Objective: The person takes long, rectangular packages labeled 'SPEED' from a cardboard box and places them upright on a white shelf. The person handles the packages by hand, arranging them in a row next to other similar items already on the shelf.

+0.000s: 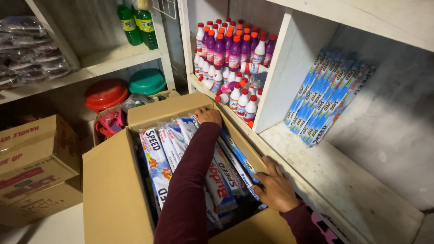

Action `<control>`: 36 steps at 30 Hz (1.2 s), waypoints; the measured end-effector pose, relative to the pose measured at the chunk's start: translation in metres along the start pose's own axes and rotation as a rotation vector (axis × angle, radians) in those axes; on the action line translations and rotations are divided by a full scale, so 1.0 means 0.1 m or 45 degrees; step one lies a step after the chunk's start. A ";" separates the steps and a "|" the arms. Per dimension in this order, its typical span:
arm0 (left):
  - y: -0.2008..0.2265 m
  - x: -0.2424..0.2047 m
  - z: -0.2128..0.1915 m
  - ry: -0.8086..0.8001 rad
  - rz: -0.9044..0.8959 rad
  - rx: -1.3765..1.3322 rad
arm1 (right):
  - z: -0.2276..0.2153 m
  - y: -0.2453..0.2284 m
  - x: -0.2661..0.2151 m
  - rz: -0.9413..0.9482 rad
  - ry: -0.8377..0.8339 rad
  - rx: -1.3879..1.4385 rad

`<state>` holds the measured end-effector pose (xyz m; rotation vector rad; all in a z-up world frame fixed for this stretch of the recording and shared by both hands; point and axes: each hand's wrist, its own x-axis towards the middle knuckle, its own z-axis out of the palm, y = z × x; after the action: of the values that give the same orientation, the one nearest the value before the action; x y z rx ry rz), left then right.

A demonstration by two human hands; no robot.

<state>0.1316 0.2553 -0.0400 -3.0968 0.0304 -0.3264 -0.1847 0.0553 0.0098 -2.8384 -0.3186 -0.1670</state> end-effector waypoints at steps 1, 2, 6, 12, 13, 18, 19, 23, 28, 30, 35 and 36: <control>0.00 0.01 0.00 -0.014 0.004 -0.008 | 0.01 0.01 0.00 0.000 -0.005 0.000; 0.00 0.03 0.02 -0.012 0.008 -0.006 | 0.00 0.01 0.00 0.004 -0.001 0.002; -0.02 0.10 0.10 -0.074 -0.029 -0.117 | 0.02 0.00 0.00 0.016 -0.009 -0.004; -0.04 0.12 0.01 -0.240 -0.019 -0.159 | 0.11 0.11 0.01 -0.037 0.068 0.020; -0.04 0.13 0.01 -0.259 -0.025 -0.195 | 0.11 0.12 0.01 -0.055 0.084 0.037; -0.04 -0.05 -0.22 -0.360 0.067 -0.128 | -0.02 -0.02 0.02 0.043 -0.024 0.029; -0.02 -0.08 -0.22 -0.382 0.111 -0.049 | -0.04 -0.05 0.01 0.069 -0.048 0.010; -0.02 -0.08 -0.24 -0.423 0.173 -0.016 | -0.05 -0.04 0.01 0.068 -0.037 -0.010; -0.08 -0.27 -0.70 -0.553 0.135 -0.302 | -0.05 -0.03 0.01 0.061 -0.024 0.017; -0.10 -0.26 -0.65 -0.546 0.180 -0.330 | -0.04 -0.03 0.00 0.062 -0.013 0.021; -0.13 -0.15 -0.54 -0.576 0.233 -0.397 | -0.03 0.00 0.00 0.059 0.011 0.028; -0.13 -0.09 -0.46 -0.542 0.254 -0.410 | -0.03 0.00 0.00 0.052 0.010 0.030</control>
<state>0.1137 0.2674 0.0035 -3.3604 0.4161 0.3820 -0.1849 0.0544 0.0123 -2.8177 -0.2590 -0.1651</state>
